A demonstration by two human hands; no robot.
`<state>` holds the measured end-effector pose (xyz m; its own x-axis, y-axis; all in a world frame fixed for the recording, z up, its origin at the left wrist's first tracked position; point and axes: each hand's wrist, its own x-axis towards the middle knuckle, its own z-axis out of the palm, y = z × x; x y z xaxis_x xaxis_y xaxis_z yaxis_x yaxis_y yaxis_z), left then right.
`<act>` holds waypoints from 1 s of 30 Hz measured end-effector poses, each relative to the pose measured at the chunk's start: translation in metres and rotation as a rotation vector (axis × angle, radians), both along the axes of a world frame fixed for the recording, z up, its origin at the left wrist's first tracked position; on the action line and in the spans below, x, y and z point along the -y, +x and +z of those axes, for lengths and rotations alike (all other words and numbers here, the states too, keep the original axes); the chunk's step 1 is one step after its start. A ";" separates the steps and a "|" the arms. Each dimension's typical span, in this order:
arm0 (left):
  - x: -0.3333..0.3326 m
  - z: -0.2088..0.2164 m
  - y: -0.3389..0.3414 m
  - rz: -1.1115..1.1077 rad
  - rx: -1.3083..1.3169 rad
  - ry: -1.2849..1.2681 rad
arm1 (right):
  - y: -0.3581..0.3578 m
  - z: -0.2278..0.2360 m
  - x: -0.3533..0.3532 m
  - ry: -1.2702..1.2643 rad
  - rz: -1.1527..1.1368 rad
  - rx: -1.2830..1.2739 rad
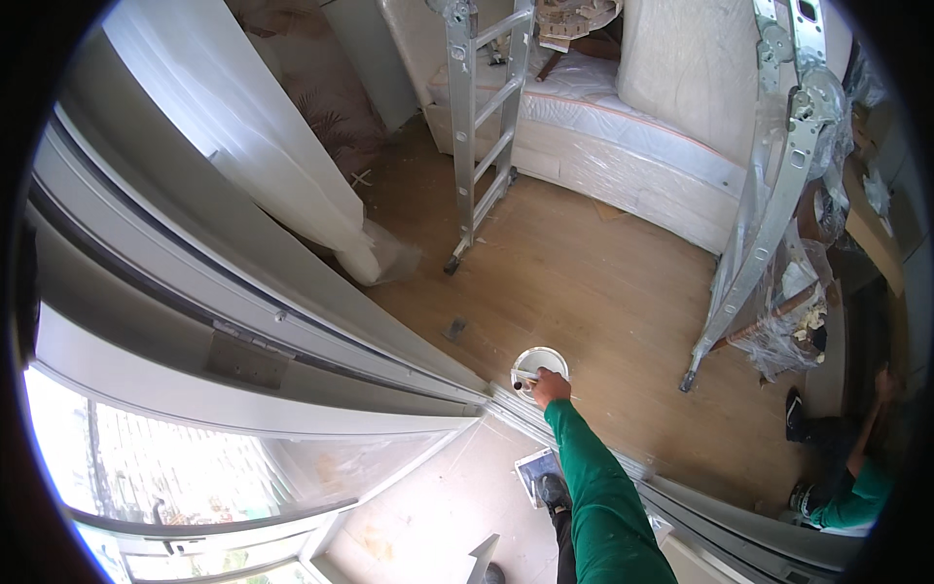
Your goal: The person dips a brush into a bucket of white paint and applies it to the edges of a white rectangular panel held on their lap.
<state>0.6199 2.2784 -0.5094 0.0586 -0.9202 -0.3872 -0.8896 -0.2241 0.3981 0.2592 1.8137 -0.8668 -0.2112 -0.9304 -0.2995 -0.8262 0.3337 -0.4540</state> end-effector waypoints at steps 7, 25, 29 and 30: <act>-0.033 -0.038 0.083 -0.222 -0.066 0.091 | -0.026 0.130 -0.211 -0.166 -0.139 0.040; -0.087 -0.031 0.062 -0.312 -0.001 0.081 | -0.005 0.094 -0.641 0.389 -0.184 0.472; -0.092 -0.075 0.019 -0.276 -0.001 0.030 | 0.019 0.010 -0.714 0.467 -0.092 0.474; -0.096 -0.086 0.006 -0.253 -0.011 0.015 | 0.024 0.001 -0.727 0.498 -0.067 0.488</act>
<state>0.6257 2.3740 -0.5957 -0.1767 -0.8992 -0.4003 -0.9138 -0.0012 0.4061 0.2831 2.5409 -0.8659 0.0039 -0.6476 -0.7620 -0.5373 0.6413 -0.5478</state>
